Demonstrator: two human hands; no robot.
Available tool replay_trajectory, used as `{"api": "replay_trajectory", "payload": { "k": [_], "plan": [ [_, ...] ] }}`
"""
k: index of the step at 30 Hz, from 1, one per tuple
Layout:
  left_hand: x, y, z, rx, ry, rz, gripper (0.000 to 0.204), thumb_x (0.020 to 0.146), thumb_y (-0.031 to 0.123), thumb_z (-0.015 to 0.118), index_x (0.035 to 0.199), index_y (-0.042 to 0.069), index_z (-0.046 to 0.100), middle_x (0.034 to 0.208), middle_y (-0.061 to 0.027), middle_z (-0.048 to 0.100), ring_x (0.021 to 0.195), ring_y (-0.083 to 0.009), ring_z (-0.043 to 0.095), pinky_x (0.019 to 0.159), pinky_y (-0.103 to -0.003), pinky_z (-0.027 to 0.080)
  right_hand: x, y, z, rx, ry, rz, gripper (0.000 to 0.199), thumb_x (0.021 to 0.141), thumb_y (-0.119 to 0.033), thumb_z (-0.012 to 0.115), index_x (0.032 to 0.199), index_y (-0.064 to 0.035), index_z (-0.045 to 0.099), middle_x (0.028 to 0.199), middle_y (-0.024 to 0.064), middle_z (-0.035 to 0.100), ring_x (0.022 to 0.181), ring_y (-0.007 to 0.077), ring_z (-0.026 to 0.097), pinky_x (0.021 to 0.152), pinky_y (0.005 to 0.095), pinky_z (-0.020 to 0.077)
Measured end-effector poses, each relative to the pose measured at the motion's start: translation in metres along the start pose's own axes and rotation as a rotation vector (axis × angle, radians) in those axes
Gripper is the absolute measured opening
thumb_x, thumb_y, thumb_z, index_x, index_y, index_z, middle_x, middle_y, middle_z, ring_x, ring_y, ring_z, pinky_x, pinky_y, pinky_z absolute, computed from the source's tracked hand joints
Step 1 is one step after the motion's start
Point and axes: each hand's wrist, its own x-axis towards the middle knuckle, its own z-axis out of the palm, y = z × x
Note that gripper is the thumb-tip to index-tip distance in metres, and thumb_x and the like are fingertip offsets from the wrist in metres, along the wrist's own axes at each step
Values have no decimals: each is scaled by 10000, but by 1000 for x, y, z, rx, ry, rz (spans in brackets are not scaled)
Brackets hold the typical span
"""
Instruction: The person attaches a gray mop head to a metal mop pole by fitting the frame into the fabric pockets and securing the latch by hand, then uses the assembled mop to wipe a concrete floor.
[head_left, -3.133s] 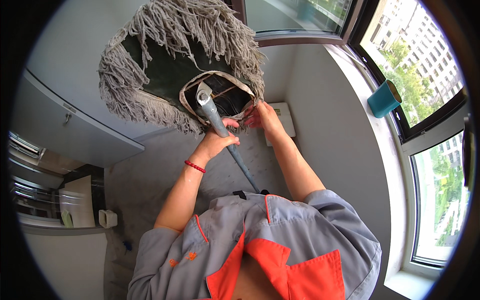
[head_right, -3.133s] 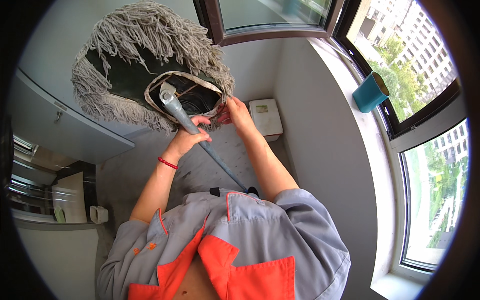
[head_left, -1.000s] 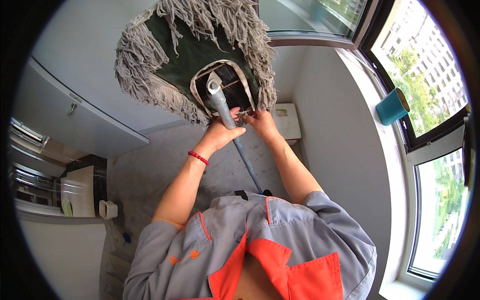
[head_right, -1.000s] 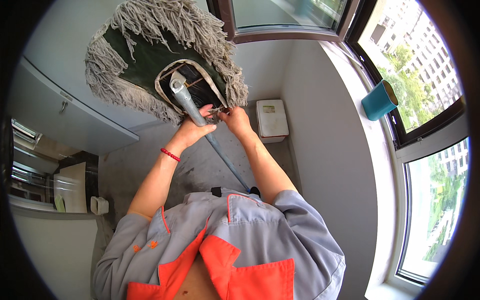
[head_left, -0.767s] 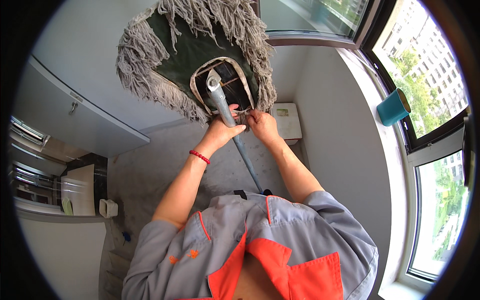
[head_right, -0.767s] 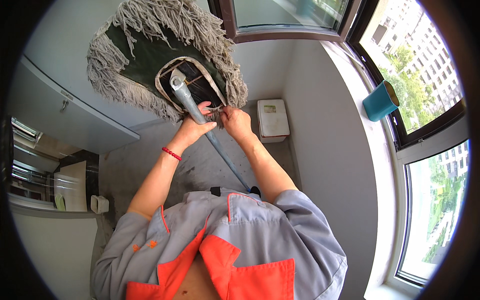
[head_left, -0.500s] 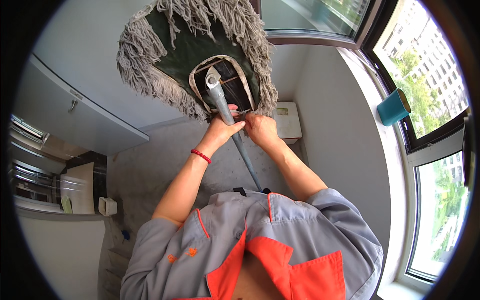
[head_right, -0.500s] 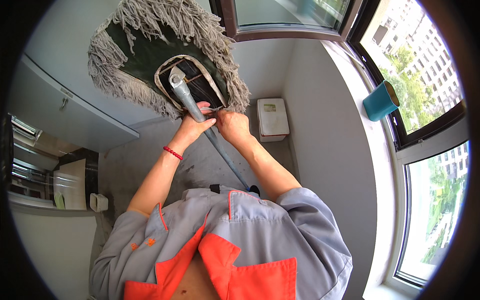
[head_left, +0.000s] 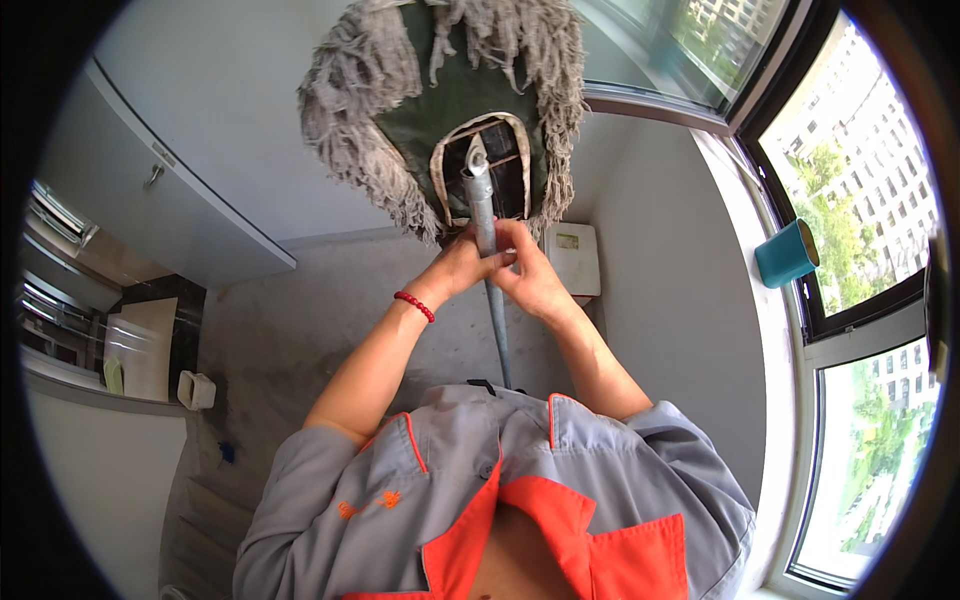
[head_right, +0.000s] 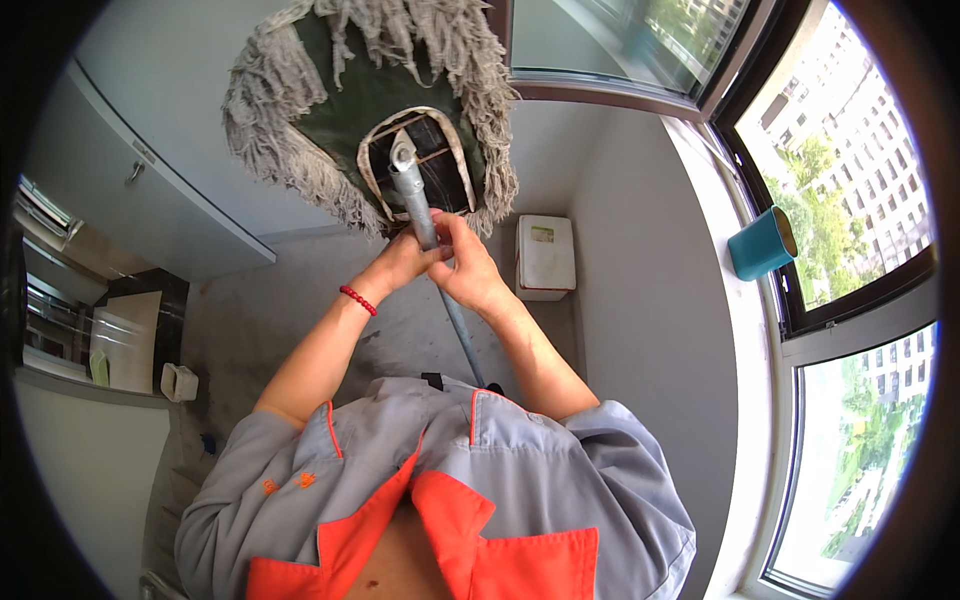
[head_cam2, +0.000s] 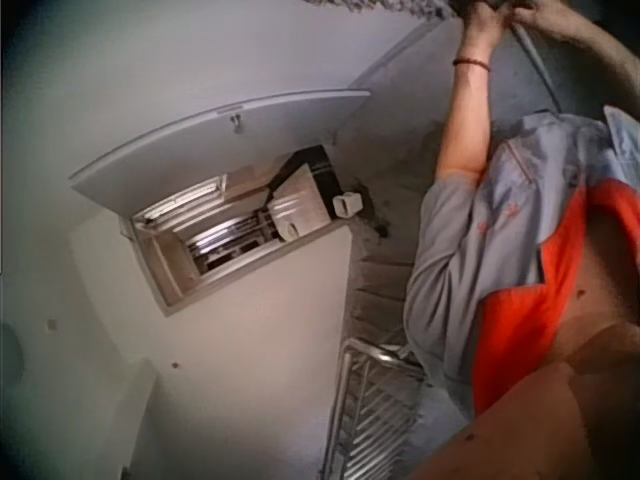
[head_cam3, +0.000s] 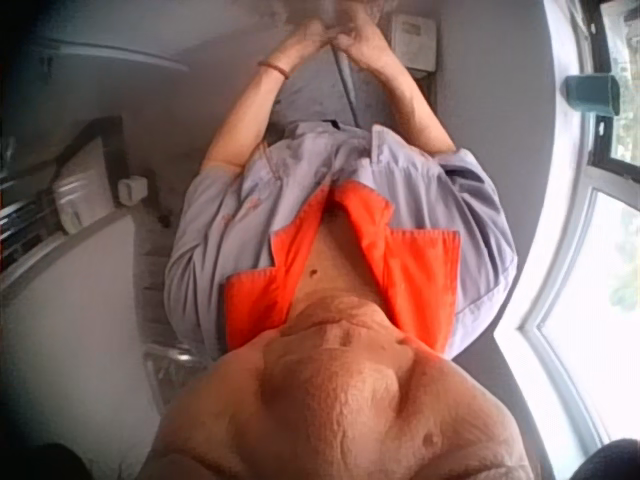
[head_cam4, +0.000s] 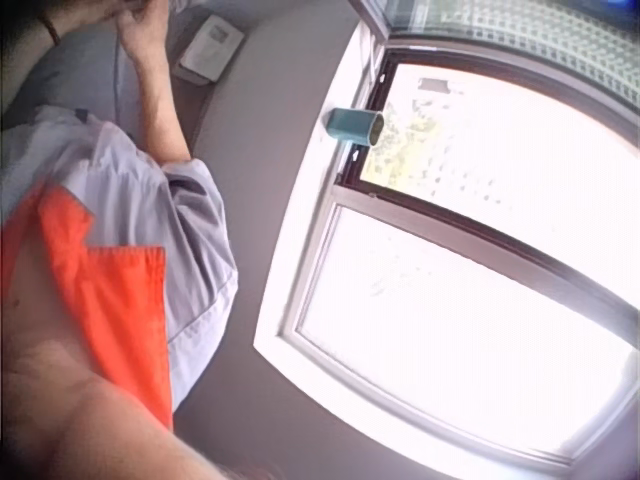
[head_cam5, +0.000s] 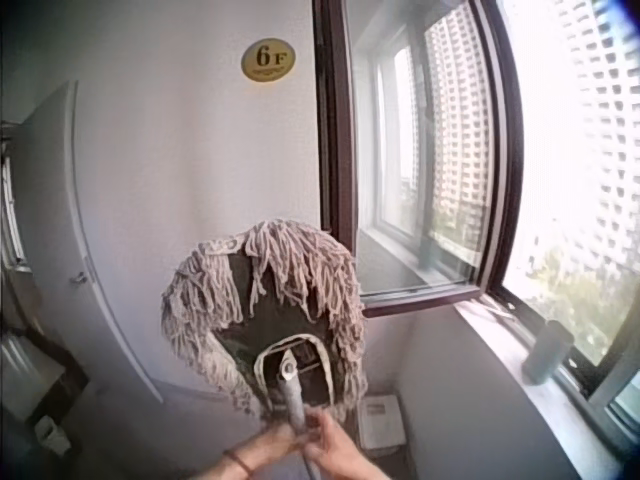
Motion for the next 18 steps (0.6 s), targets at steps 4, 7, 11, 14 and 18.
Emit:
{"api": "replay_trajectory", "payload": {
  "k": [4,7,11,14,18],
  "plan": [
    [3,-33,7,384,84,272,495,745,228,669,1143,10,472,1114,-170,541,1014,-296,552,864,-362,455,26,-11,4,-192,117,25,406,735,-185,662,1084,-29,523,944,64,586,879,147,516,824,306,425],
    [-17,-24,19,634,203,168,368,780,128,623,1119,29,521,1065,-161,571,1008,-340,541,854,-361,457,34,-14,4,62,194,293,69,772,-78,636,812,-29,608,700,-35,585,677,60,513,673,244,441],
    [-52,-34,18,506,370,420,255,822,98,558,1063,21,526,1002,-156,585,944,-356,557,791,-412,469,33,18,-9,200,252,183,96,743,-33,574,823,-41,627,710,-19,603,667,65,527,630,241,438],
    [-40,-54,10,373,530,284,235,828,94,552,1051,22,535,996,-180,584,897,-357,569,758,-407,469,32,3,-20,154,195,264,129,740,-25,561,845,-29,636,764,-9,625,717,72,537,684,234,434],
    [-17,-65,8,137,631,244,205,871,72,494,1064,22,544,942,-101,623,790,-199,584,704,-349,466,22,-1,-11,291,105,187,227,758,-28,568,967,-45,654,871,-29,640,806,55,541,785,227,415]
  ]
}}
